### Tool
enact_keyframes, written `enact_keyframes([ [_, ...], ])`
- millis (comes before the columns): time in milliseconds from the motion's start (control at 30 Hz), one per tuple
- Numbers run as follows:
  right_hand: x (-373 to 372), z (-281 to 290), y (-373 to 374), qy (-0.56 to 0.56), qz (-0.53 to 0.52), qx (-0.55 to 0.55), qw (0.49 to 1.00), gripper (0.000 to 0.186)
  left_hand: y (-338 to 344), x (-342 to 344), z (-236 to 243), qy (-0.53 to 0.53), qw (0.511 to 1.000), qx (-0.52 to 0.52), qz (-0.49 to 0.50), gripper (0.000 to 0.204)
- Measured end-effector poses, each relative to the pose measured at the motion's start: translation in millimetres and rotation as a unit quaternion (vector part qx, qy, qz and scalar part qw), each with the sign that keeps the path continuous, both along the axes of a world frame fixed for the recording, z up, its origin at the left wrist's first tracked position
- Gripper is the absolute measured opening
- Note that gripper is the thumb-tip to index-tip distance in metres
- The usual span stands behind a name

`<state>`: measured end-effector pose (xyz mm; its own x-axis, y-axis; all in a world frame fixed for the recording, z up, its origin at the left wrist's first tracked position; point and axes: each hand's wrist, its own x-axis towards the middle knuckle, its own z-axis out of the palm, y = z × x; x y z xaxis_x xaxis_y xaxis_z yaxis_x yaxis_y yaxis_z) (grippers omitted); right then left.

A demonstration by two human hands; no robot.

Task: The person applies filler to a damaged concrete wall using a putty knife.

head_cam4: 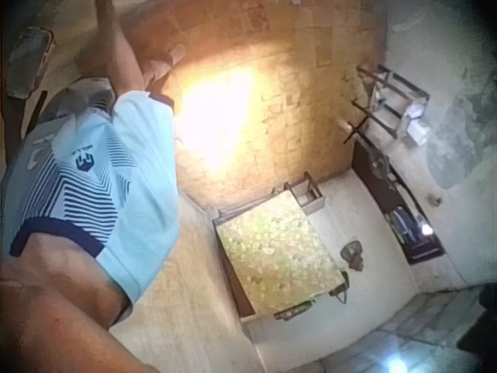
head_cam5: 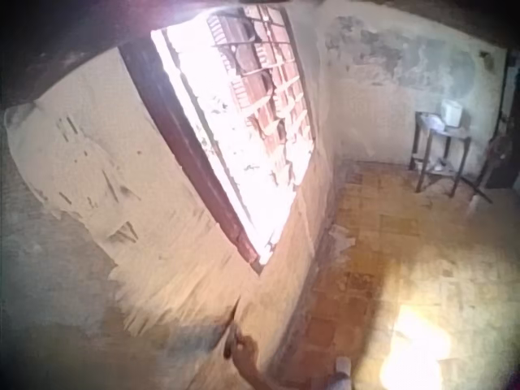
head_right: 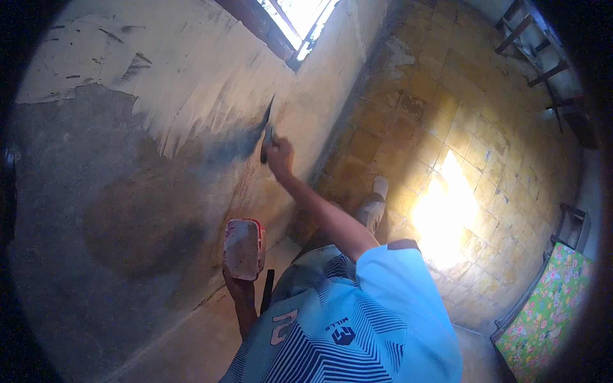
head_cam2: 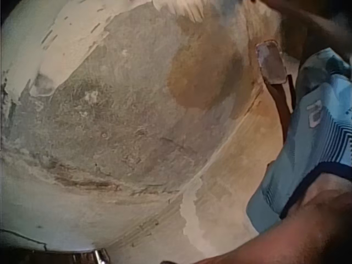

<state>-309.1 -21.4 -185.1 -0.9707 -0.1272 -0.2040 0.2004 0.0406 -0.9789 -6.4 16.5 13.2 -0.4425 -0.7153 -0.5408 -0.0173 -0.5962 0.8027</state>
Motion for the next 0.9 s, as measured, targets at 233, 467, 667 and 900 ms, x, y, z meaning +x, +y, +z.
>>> enact_keyframes([
  [233, 65.1, 122.3, 148.7, -0.409, 0.159, -0.290, 0.851, 0.031, -12.6, -17.1, -11.5, 0.027, 0.998, -0.049, 0.019, 0.049],
  [467, -6.8, 252.7, 241.5, 0.336, 0.444, 0.248, 0.793, 0.044, -6.3, -142.8, -7.7, -0.031, 0.997, -0.069, -0.003, 0.043],
  [667, -63.3, 278.9, 315.4, 0.330, 0.462, 0.292, 0.770, 0.041, 13.6, -203.8, 0.0, -0.022, 0.999, -0.016, 0.021, 0.049],
  [900, -157.6, 323.6, 314.6, 0.137, 0.458, 0.192, 0.857, 0.027, 42.3, -247.1, 4.6, -0.070, 0.974, -0.215, -0.010, 0.056],
])
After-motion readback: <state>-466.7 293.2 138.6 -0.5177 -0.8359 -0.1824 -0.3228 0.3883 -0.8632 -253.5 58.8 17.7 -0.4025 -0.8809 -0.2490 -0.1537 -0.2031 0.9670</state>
